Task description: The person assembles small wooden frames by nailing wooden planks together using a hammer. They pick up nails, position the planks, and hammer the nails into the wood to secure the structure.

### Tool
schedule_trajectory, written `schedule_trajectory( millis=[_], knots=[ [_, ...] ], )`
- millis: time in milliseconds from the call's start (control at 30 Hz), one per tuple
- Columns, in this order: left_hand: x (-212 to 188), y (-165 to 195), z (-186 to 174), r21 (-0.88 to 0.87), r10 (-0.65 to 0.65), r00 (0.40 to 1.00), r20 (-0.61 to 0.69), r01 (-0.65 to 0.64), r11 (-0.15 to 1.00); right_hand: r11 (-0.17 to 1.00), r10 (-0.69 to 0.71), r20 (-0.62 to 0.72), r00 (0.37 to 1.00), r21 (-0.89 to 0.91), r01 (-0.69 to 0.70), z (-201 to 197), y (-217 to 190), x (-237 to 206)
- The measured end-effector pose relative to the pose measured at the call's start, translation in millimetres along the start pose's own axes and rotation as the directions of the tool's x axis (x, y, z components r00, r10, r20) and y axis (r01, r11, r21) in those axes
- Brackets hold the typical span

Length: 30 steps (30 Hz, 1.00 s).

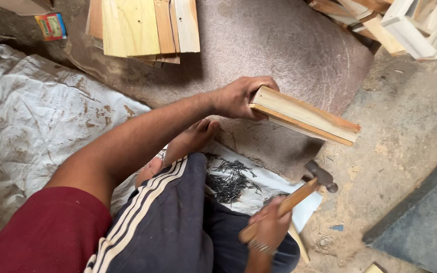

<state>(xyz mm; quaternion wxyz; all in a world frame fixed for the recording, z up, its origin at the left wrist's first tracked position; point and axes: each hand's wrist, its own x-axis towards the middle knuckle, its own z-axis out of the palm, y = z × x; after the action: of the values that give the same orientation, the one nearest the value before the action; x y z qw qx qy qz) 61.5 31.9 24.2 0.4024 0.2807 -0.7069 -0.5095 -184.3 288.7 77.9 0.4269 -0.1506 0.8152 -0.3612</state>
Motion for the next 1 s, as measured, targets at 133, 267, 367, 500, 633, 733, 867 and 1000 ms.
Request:
schedule_trajectory(
  millis=[133,267,367,500,633,733,867,1000],
  knots=[
    [-4,0,3,-0.073,0.031,0.999,-0.007,-0.032,0.997,0.948,-0.311,0.107,0.945,-0.031,0.315,3,-23,-59],
    [-4,1,2,-0.002,0.036,0.999,0.007,-0.036,0.999,0.76,-0.531,0.174,0.829,-0.335,0.557,-12,-61,-83],
    [-3,2,0,-0.035,0.045,0.999,0.008,-0.045,0.998,0.511,-0.79,0.205,0.577,-0.3,0.806,-12,-78,-86],
    [-2,4,-1,0.024,0.032,0.999,0.011,-0.033,0.999,0.081,-0.911,0.315,0.266,-0.495,0.865,20,-80,-74],
    [-2,5,0,-0.105,0.039,0.999,0.019,-0.036,0.994,0.276,-0.782,0.371,0.501,-0.514,0.812,39,-82,-64],
    [-4,4,1,-0.09,0.025,1.0,0.007,-0.024,0.996,0.521,-0.699,0.267,0.664,-0.446,0.728,25,-88,-71],
    [-5,2,2,-0.083,0.05,0.999,-0.004,-0.05,0.995,0.47,-0.817,0.175,0.55,-0.351,0.81,11,-88,-78],
    [-2,4,1,0.029,0.055,0.998,-0.008,-0.055,0.998,0.172,-0.895,0.295,0.333,-0.459,0.871,27,-75,-61]
  ],
)
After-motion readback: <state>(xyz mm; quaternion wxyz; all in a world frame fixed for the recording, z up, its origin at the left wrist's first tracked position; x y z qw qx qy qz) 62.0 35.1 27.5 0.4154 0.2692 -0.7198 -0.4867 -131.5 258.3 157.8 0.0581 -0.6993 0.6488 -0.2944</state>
